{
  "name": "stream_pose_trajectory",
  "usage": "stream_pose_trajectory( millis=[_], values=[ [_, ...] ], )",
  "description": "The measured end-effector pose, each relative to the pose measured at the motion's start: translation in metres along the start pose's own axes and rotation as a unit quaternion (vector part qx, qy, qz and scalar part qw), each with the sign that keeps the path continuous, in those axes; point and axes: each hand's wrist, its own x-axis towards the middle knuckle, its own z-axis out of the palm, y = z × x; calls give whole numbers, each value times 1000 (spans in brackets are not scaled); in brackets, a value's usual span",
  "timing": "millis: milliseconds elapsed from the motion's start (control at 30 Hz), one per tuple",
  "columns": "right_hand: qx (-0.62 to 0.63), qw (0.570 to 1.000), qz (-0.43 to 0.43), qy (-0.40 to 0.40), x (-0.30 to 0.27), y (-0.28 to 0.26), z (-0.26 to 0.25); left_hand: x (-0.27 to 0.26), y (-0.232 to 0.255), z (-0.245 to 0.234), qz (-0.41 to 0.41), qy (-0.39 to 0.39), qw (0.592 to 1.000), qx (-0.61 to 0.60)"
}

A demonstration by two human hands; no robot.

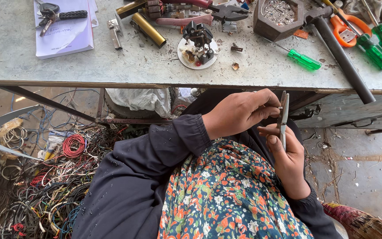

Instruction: The person disassembles a small electrical component using pliers and a screwdriver, removes parts, and reassembles the unit on a cluttered workbench.

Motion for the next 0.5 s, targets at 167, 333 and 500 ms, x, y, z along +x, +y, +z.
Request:
stream_pose_trajectory(
  millis=[167, 333, 500],
  values=[
    [44, 999, 6, 3, 0, -2, 2, 2, 5, -7, 13, -3, 1000, -14],
    [35, 999, -3, 3, -5, -7, -4, 2, 7, -3, -30, -12, 996, -78],
    [-2, 998, -60, -23, -2, -16, -6, 3, 6, -5, -30, -17, 994, -105]
  ],
)
